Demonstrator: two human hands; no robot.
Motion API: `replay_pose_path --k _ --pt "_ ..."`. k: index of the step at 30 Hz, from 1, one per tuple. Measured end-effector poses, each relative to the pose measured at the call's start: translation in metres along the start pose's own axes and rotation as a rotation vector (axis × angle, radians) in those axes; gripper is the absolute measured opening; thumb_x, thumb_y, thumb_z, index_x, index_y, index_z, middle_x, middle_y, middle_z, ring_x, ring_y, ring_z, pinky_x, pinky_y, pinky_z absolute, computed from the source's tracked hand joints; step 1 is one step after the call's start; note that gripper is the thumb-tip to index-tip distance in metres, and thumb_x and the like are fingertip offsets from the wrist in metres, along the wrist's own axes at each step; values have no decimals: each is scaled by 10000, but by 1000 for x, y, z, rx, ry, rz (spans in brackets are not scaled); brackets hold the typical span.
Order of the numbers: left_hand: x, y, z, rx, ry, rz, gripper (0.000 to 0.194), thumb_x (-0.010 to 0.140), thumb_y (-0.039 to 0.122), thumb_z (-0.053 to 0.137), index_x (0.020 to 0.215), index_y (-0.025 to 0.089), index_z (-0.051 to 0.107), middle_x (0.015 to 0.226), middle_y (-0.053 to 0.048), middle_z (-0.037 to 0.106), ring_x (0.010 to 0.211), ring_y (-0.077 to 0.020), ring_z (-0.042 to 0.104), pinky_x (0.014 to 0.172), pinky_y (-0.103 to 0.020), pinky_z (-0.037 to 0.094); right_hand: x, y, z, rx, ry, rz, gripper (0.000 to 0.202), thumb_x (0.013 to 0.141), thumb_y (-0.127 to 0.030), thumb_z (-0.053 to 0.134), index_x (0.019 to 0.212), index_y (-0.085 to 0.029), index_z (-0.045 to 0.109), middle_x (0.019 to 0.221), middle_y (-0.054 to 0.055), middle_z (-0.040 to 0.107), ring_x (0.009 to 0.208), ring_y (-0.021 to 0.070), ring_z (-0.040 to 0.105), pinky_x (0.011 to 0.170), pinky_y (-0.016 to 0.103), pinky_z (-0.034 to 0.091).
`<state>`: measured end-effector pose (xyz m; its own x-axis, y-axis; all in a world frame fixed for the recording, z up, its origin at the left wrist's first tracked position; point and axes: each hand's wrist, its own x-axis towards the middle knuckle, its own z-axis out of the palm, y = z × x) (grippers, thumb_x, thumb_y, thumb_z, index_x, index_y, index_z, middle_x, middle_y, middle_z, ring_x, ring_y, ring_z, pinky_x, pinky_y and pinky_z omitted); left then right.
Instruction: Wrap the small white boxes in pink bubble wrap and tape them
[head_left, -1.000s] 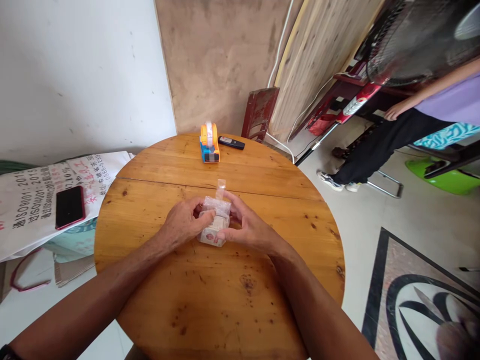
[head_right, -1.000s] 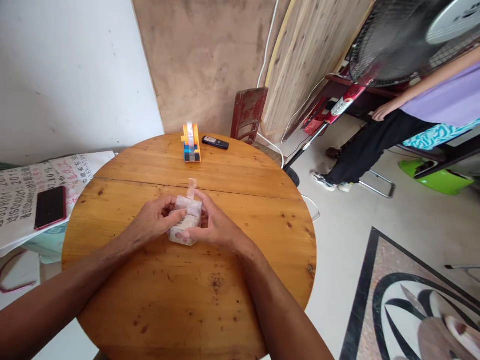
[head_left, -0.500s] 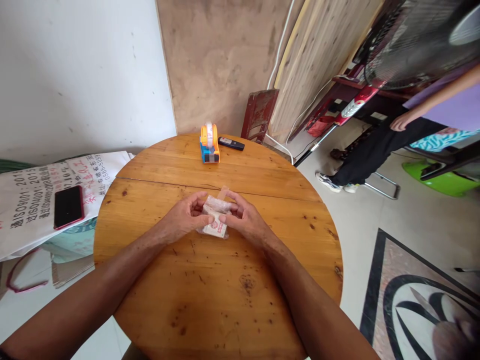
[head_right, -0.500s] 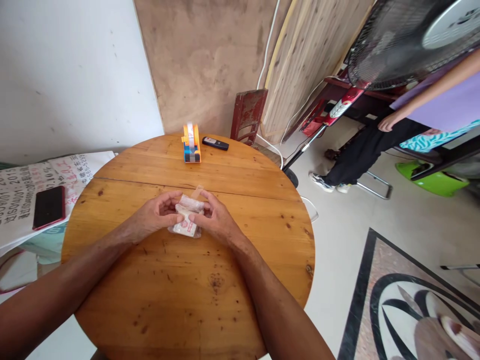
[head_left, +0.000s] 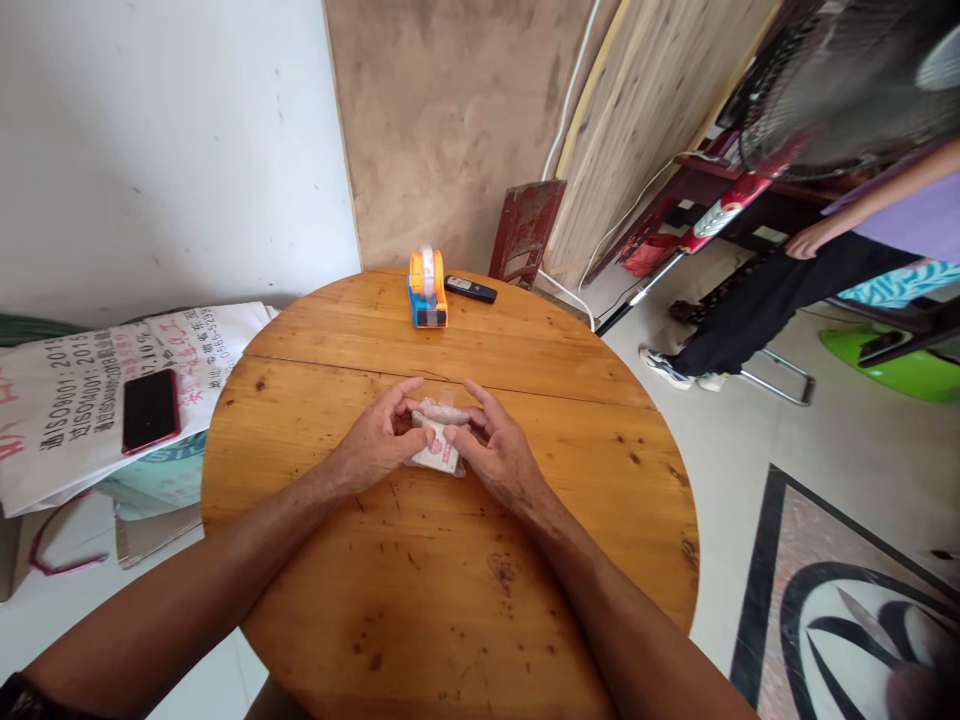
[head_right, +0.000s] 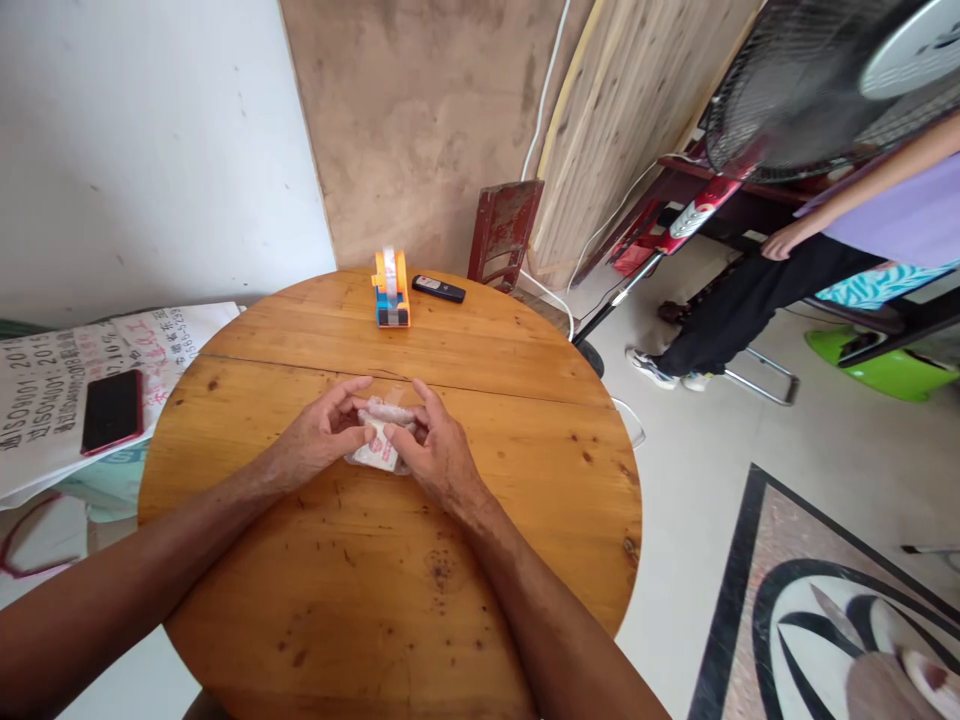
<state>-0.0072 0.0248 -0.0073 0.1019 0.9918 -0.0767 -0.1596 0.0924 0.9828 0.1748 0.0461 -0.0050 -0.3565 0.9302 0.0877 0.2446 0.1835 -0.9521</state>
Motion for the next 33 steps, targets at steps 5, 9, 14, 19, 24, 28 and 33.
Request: replay_pose_path --k 5,9,14,19,24,28,33 --pt "-1 1 0 -3 -21 21 821 670 210 739 1404 146 378 1093 -75 665 871 -159 640 751 -268 512 -1 5 0 -25 -4 -72 687 866 -348 596 1470 -165 326 1097 99 728 913 211 681 821 361 539" --pt "-2 1 2 -8 -14 25 820 667 199 732 1407 157 380 1123 -83 659 885 -160 643 747 -262 515 0 6 0 55 1 -35 711 847 -370 623 1463 -178 324 1112 108 720 932 225 687 828 385 546" --pt "-3 2 4 -20 -7 14 836 652 181 730 1409 143 378 1124 -91 672 892 -169 650 764 -279 526 6 3 4 204 91 -22 668 808 -433 676 1376 -211 405 1112 105 699 1014 237 673 866 390 538" --pt "-2 2 3 24 -1 30 806 655 180 724 1394 152 404 1123 -83 677 883 -167 648 773 -288 525 15 -3 9 379 122 41 566 786 -436 695 1253 -216 462 958 54 717 863 204 685 768 353 550" --pt "-2 0 4 38 -9 56 774 653 194 733 1363 148 428 1087 -81 684 881 -179 657 764 -296 528 18 -7 9 382 181 -17 496 736 -348 737 1162 -220 519 854 8 702 765 167 656 739 322 520" --pt "-2 0 4 43 -20 87 765 671 198 728 1370 152 421 1081 -82 682 894 -180 658 767 -294 525 17 -11 7 345 194 -56 424 738 -298 724 1118 -223 551 802 -14 685 710 144 632 698 295 504" --pt "-3 0 3 57 -12 75 741 665 209 739 1346 155 450 1067 -73 671 881 -175 646 765 -294 521 15 -14 9 261 204 -122 261 754 -272 695 998 -216 619 794 -11 663 693 129 618 661 264 498"
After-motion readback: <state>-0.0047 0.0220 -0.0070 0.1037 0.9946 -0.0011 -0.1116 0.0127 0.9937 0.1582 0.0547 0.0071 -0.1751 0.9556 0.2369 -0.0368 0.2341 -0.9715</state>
